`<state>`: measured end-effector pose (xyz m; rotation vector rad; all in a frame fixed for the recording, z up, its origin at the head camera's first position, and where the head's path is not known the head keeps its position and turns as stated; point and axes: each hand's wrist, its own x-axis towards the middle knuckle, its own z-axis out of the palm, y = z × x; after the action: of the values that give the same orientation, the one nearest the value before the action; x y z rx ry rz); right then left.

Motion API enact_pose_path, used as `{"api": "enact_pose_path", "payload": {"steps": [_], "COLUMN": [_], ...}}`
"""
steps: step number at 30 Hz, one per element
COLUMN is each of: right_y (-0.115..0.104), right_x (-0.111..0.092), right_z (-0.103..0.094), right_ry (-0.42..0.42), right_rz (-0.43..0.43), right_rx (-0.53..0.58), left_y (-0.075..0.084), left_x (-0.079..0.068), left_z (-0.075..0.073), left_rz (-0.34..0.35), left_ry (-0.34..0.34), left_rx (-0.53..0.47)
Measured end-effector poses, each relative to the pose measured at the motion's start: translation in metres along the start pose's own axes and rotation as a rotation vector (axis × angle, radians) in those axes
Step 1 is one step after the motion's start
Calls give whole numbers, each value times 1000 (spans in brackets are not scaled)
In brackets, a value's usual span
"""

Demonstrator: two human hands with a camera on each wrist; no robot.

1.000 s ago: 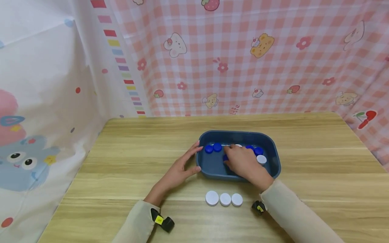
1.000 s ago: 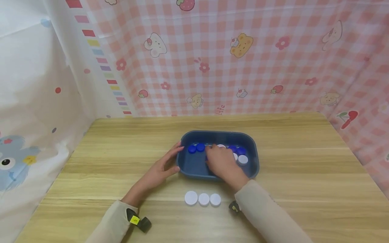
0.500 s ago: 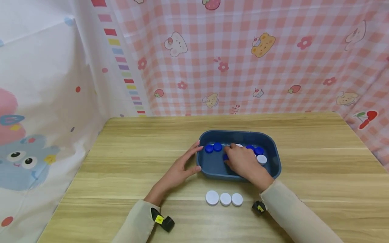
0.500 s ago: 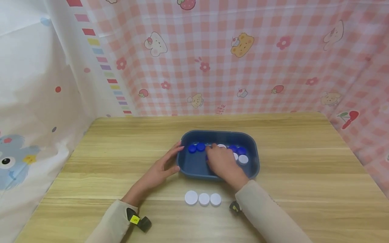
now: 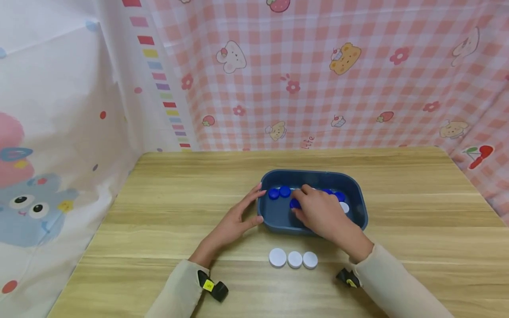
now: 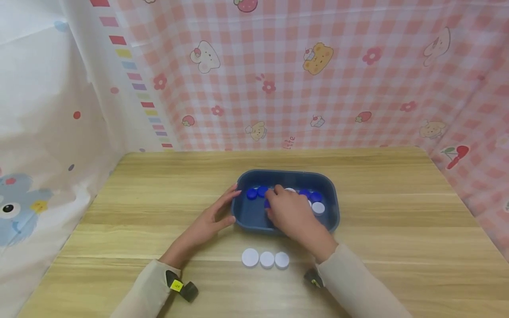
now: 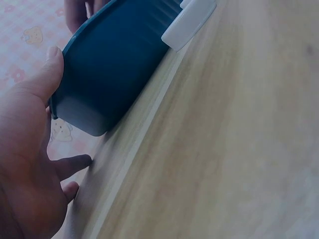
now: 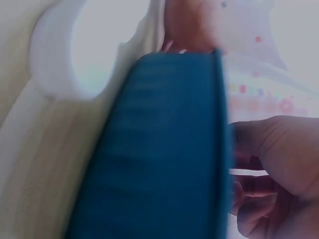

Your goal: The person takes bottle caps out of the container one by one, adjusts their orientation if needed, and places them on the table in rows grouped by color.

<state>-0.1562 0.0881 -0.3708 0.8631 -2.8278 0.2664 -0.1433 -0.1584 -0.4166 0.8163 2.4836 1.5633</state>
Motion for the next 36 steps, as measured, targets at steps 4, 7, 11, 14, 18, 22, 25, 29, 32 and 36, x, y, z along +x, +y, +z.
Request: {"api": "enact_pose_path", "payload": {"steps": [4,7,11,14,18,22,25,29,32,36], "right_y": [-13,-23,-35,-42,-48,-52,-57,-62,-64,-67], "right_x": [-11,-21,-34,-42,-50,-57,-61,-67,-69,-72], "right_z": [-10,-15,-19,-19,-17,-9,-2,4,7,10], "right_ry": [29,56,92,84,22,-43,-86,-150,-194,-223], "right_rz": [-51,-110,-199,-256,-310,-335,-362,-394,-390,-379], "right_rx": [-1,-3,0,15,81,153,178,184,195,177], "left_y": [0,1,1,0,-1,0,1,1,2,3], "left_x": [0,0,0,0,0,0,0,0,0,-1], "left_z": [0,1,1,1,1,0,0,0,0,0], "left_rz": [5,11,15,16,15,13,12,7,5,9], "left_ry": [5,10,11,9,9,7,7,5,2,4], "left_rx": [-5,-6,-12,-14,-11,-9,-3,5,6,5]}}
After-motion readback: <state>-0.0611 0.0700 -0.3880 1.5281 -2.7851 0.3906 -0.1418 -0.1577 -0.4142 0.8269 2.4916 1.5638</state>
